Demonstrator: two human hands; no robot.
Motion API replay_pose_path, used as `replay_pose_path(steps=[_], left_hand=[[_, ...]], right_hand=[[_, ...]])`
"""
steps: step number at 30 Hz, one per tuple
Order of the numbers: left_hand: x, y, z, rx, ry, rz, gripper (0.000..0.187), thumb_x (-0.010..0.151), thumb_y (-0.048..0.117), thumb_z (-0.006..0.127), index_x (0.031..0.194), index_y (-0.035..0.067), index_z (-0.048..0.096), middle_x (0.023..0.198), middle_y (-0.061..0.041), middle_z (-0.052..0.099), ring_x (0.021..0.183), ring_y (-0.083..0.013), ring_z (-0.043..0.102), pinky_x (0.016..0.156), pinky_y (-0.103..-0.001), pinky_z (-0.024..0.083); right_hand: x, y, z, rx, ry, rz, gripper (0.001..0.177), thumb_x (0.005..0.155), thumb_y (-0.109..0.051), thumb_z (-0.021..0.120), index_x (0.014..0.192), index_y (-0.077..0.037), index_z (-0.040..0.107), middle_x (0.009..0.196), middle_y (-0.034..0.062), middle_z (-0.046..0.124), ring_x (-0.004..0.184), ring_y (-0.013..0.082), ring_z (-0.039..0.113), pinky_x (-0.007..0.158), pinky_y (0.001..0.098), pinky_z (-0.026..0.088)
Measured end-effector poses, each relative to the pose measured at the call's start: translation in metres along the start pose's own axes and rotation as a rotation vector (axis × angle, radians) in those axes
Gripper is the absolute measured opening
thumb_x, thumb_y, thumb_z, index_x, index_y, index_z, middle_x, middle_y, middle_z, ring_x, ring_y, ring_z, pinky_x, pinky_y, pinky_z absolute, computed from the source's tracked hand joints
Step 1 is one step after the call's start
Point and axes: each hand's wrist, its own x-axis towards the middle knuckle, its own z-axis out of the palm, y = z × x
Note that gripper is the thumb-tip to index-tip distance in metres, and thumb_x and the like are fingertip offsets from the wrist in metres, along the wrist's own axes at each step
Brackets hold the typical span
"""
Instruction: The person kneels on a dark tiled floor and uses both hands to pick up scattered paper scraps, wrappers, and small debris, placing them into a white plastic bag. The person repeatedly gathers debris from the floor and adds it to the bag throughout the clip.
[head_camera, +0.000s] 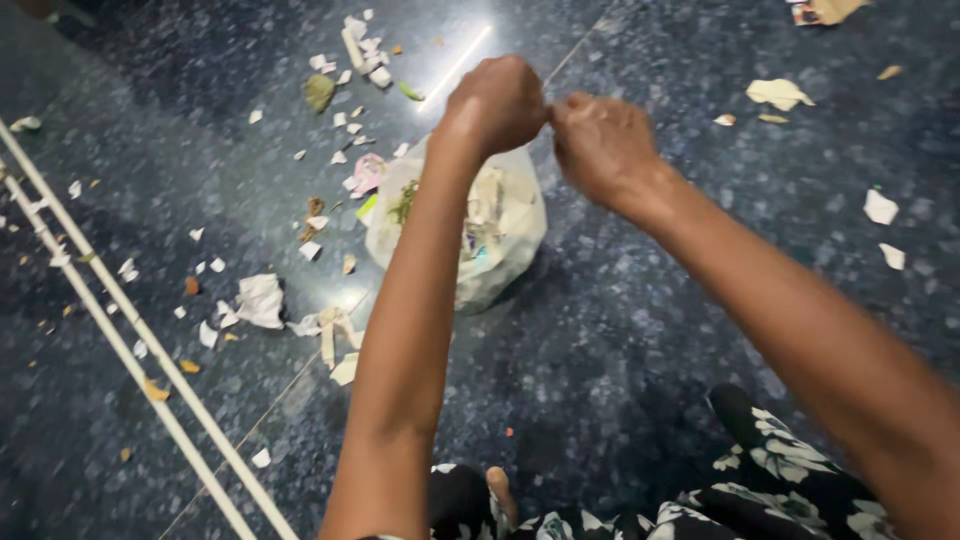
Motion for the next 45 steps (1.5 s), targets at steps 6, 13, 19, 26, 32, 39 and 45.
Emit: replay_pose_path(steps=[6, 13, 19, 26, 32, 39, 45], left_hand=[[0.029, 0.074, 0.062, -0.088, -0.080, 0.136, 0.019, 0.078, 0.022, 0.068, 0.090, 0.011, 0.079, 0.099, -0.022, 0.073, 0.098, -0.0399, 0.071, 0.086, -0.050, 0.057], [0.039, 0.171, 0.168, -0.138, -0.217, 0.183, 0.028, 0.078, 0.022, 0.069, 0.103, 0.010, 0.074, 0.108, -0.017, 0.073, 0.104, -0.0380, 0.070, 0.087, -0.050, 0.057], [0.033, 0.252, 0.251, -0.093, -0.386, 0.302, 0.033, 0.081, 0.020, 0.066, 0.113, 0.014, 0.072, 0.124, -0.013, 0.070, 0.118, -0.0350, 0.066, 0.096, -0.048, 0.056], [-0.019, 0.288, 0.335, 0.171, -0.571, 0.598, 0.078, 0.077, 0.033, 0.073, 0.148, 0.019, 0.046, 0.157, -0.011, 0.037, 0.147, -0.0393, 0.030, 0.115, -0.068, 0.023], [-0.053, 0.273, 0.385, 0.343, -0.787, 0.564, 0.091, 0.088, 0.063, 0.060, 0.160, 0.018, 0.029, 0.170, -0.004, 0.019, 0.157, -0.0322, 0.014, 0.123, -0.065, 0.007], [-0.012, 0.265, 0.417, 0.308, -0.567, 0.460, 0.086, 0.094, 0.062, 0.054, 0.162, 0.020, 0.024, 0.172, 0.002, 0.015, 0.159, -0.0277, 0.011, 0.125, -0.063, 0.004], [0.044, 0.235, 0.417, 0.220, -0.507, 0.260, 0.088, 0.091, 0.060, 0.056, 0.162, 0.021, 0.022, 0.171, 0.003, 0.013, 0.158, -0.0276, 0.010, 0.125, -0.063, 0.004]], right_hand=[[-0.046, 0.079, -0.024, -0.057, 0.056, 0.077, 0.025, 0.086, -0.012, 0.071, 0.110, -0.005, 0.073, 0.102, 0.0150, 0.071, 0.091, 0.0381, 0.070, 0.074, 0.0511, 0.056], [-0.121, 0.172, -0.043, -0.169, -0.083, 0.199, 0.019, 0.089, -0.015, 0.069, 0.106, -0.010, 0.073, 0.102, 0.0151, 0.071, 0.093, 0.0394, 0.070, 0.076, 0.0528, 0.056], [-0.203, 0.248, -0.052, -0.198, -0.255, 0.320, 0.025, 0.092, -0.015, 0.065, 0.116, -0.016, 0.074, 0.110, 0.0139, 0.073, 0.101, 0.0402, 0.070, 0.080, 0.0543, 0.056], [-0.309, 0.322, -0.020, -0.375, -0.720, 0.526, 0.061, 0.086, -0.042, 0.075, 0.137, -0.012, 0.061, 0.143, 0.0151, 0.060, 0.127, 0.0397, 0.061, 0.098, 0.0532, 0.054], [-0.379, 0.341, 0.034, -0.336, -1.014, 0.734, 0.098, 0.089, -0.070, 0.059, 0.159, -0.008, 0.029, 0.170, 0.0178, 0.018, 0.153, 0.0403, 0.023, 0.120, 0.0599, 0.024], [-0.370, 0.352, 0.087, -0.187, -0.829, 0.932, 0.108, 0.090, -0.075, 0.046, 0.161, -0.001, 0.014, 0.170, 0.0204, 0.003, 0.156, 0.0424, 0.002, 0.120, 0.0638, 0.009], [-0.319, 0.361, 0.101, -0.111, -0.635, 0.858, 0.101, 0.093, -0.068, 0.046, 0.162, -0.001, 0.016, 0.170, 0.0206, 0.006, 0.155, 0.0451, 0.004, 0.120, 0.0652, 0.009]])
